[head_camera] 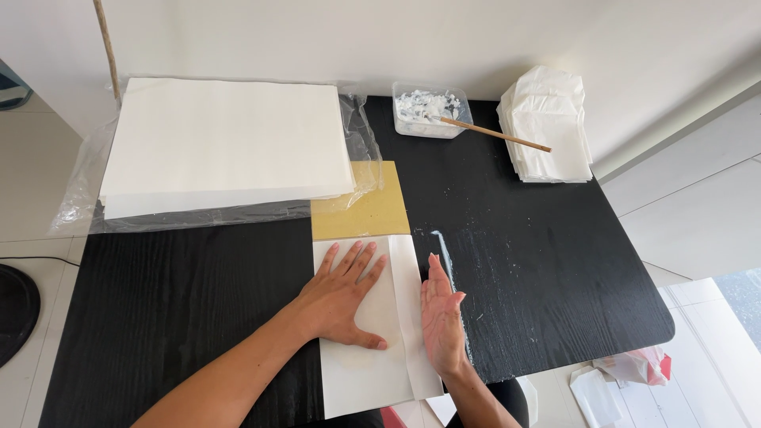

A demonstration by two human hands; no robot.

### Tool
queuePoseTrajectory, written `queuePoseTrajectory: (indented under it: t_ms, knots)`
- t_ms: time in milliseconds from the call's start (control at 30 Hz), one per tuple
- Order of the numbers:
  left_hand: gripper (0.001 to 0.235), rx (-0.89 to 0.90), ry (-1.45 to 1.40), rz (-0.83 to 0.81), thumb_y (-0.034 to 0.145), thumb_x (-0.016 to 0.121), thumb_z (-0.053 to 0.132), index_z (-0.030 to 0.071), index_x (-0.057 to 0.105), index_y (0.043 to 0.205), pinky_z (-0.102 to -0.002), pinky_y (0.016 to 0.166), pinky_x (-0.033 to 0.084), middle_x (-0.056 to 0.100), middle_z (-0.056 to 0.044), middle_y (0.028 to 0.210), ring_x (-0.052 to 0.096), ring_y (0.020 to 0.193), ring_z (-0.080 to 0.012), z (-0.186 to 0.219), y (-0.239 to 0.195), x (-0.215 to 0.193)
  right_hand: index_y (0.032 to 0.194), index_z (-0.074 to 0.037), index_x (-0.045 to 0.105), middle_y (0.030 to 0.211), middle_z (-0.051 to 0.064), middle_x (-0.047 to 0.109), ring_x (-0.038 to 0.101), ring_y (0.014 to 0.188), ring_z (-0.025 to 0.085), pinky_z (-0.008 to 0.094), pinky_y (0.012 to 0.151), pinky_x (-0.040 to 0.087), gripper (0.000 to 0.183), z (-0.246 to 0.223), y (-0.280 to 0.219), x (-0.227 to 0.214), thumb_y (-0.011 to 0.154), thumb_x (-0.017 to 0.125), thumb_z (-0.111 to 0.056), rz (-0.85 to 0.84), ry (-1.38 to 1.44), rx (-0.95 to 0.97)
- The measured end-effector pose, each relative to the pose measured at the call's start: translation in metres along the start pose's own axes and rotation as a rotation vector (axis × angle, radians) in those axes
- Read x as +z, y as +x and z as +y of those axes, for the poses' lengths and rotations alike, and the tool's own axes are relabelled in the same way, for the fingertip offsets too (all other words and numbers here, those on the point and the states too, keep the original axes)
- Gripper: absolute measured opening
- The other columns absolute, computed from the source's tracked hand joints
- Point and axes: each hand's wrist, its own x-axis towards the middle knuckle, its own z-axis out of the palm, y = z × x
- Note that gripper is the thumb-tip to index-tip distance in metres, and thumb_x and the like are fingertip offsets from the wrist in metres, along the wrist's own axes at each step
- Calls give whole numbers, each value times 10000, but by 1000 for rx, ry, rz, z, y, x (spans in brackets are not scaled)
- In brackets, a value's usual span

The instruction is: Folding paper sheets and applying glue with a brush to manually assemble paper bags.

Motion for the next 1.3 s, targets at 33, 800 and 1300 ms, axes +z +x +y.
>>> queuePoseTrajectory:
  t_ms: [33, 800, 1300]
  knots:
    - [1334, -1, 0, 1, 749, 535, 883, 155, -149, 1633, -543, 1214, -188, -210, -135, 1719, -240, 1570, -307, 3, -2, -5, 1625, -72, 79, 1744, 101, 10, -61, 1610, 241, 453, 1274, -23, 950, -2, 0, 0, 952, 203, -732, -1, 0, 0]
    - [1197, -52, -46, -140, 727, 589, 796, 341, -8, 1660, -557, 1216, -207, -270, -167, 1703, -310, 1559, -339, 14, -7, -28, 1625, -73, 19, 1737, 132, -12, -27, 1607, 291, 454, 1281, 34, 977, -11, 13, 7, 951, 274, -733, -198, -175, 53]
    - [1285, -56, -129, -19, 546, 684, 860, 291, 280, 1626, -605, 1255, -71, 77, -180, 1723, 36, 1596, -378, 12, -4, -29, 1594, -36, 192, 1637, 285, 326, 212, 1542, 422, 489, 1254, 200, 831, -5, 79, -17, 1030, 96, -638, -224, -64, 222]
